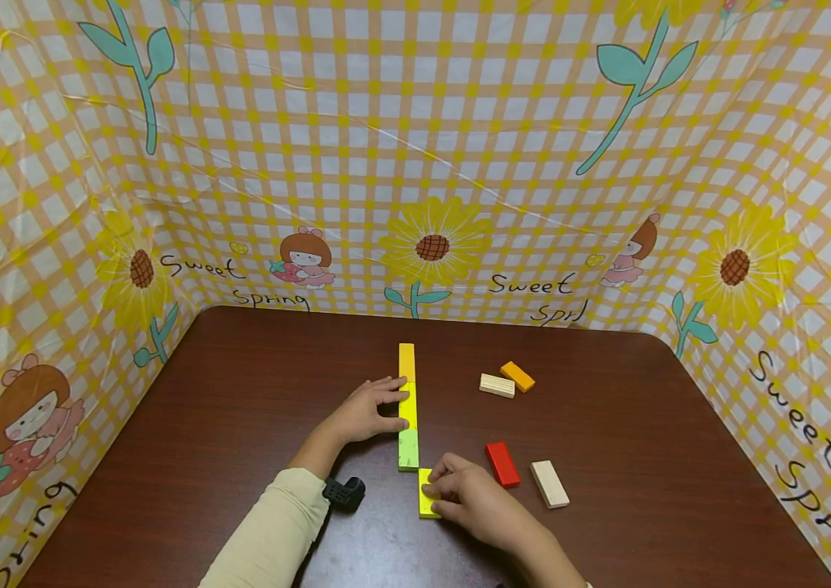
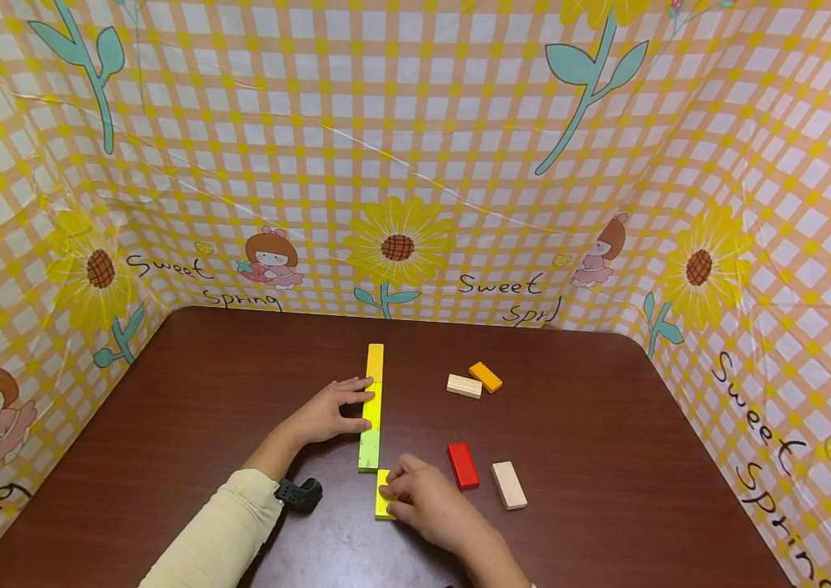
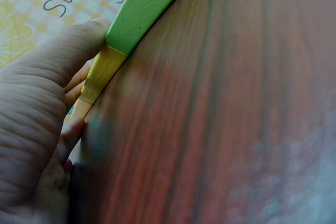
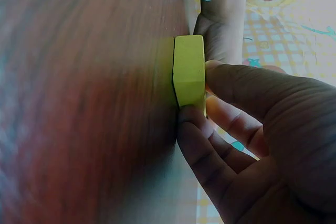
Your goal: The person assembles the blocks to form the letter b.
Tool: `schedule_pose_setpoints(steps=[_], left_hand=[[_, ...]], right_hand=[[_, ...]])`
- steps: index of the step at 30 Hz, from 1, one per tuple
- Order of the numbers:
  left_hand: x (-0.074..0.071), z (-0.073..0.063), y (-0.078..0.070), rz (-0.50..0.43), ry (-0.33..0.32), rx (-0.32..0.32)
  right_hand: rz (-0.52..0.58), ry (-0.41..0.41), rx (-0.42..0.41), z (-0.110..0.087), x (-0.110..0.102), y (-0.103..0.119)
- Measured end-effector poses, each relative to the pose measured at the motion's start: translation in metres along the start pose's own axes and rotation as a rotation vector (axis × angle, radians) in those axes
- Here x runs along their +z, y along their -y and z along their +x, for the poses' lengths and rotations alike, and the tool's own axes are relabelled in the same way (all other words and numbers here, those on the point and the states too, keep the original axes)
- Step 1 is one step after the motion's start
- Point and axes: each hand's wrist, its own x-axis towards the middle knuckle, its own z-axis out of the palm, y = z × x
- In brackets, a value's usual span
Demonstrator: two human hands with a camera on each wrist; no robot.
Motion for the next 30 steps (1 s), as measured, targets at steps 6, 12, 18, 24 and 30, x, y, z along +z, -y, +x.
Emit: schedule_pose_setpoints(steps=[6,12,18,24,30], left_hand=[[-0.001,0.000,0.000,-0.001,0.002,0.009],[-0.001,0.000,0.001,0.005,0.002,0.013],[-0.001,-0.001,0.002,0.005,0.004,0.009],[-0.001,-0.001,0.002,0.015,0.005,0.010],[-0.001,0.000,0.000,0.012,0.004,0.016]], right_hand=[[-0.009,0.007,-0.024,0.001,0.004,0.005],[-0.032,0.017,-0.034,0.006,0.008,0.010],[-0.047,0.018,-0.041,0.011,0.013,0.016],[-0.056,0.011,-0.040,0.013,0.014,0.018],[-0.051,0.006,-0.045,0.015,0.013,0.016]])
